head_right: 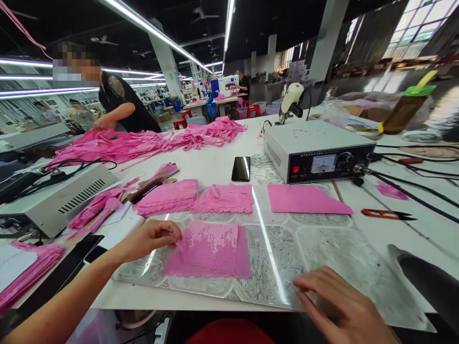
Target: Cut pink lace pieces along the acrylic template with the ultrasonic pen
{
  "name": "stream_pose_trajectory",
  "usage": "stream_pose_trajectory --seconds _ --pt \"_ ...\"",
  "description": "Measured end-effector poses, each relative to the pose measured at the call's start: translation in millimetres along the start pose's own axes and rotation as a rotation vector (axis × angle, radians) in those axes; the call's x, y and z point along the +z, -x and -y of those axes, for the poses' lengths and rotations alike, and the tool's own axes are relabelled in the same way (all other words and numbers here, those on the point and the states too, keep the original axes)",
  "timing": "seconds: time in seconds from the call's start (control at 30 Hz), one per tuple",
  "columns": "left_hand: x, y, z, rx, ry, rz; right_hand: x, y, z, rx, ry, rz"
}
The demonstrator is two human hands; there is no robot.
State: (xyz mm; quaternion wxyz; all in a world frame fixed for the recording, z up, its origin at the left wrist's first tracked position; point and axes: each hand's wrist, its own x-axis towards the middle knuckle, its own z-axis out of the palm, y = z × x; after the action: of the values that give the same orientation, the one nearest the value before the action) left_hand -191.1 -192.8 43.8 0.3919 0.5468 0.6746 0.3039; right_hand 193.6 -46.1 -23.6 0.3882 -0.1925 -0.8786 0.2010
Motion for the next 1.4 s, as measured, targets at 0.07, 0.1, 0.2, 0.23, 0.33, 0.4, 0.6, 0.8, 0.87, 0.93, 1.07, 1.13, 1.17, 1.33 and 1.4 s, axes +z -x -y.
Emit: stream_pose_trajectory --seconds 0.07,0.1,0.2,0.23,0.33,0.4,0.6,0.8,0.87,0.93,1.07,1.13,1.17,1.33,1.4 --pt "6.7 10 9 -0.009 0.007 -0.009 18 -24 10 -0.076 -0.07 0.186" --pt "9.4 13 11 -0.007 0.014 -0.015 27 -35 15 -0.115 -0.082 0.223" --pt "13.5 17 15 0.008 0.058 -0.041 50 -63 28 -0.168 -0.068 0.358" --pt "13.8 18 16 0.013 0.079 -0.05 55 -71 28 -0.153 -0.053 0.394" --pt "14.0 18 19 0.026 0.137 -0.066 66 -96 21 0.072 -0.005 0.45" --pt "14.9 19 20 0.039 0.158 -0.071 69 -112 14 0.234 0.019 0.462" --pt "18.9 23 18 0.067 0.166 -0.091 65 -114 31 0.158 -0.008 0.596" --pt "19.8 19 9 0.004 0.362 -0.111 68 -88 49 0.02 0.03 0.641" --pt "21.6 15 3 -0.016 0.449 -0.123 75 -88 54 0.005 0.058 0.609" --pt "24.3 9 -4 -0.017 0.519 -0.14 86 -91 61 -0.009 0.123 0.57" --pt "27.6 -2 -22 0.014 0.583 -0.18 112 -100 75 -0.043 0.288 0.556" --pt "25.6 -5 -29 0.022 0.599 -0.206 121 -104 73 -0.053 0.338 0.538" --pt "23.6 -7 -32 0.025 0.604 -0.222 122 -106 69 -0.057 0.35 0.522" --pt "10.9 -5 -22 0.071 0.454 -0.239 97 -112 29 -0.136 0.326 0.452" --pt "10.6 1 -10 0.096 0.337 -0.193 80 -108 15 -0.193 0.301 0.432"
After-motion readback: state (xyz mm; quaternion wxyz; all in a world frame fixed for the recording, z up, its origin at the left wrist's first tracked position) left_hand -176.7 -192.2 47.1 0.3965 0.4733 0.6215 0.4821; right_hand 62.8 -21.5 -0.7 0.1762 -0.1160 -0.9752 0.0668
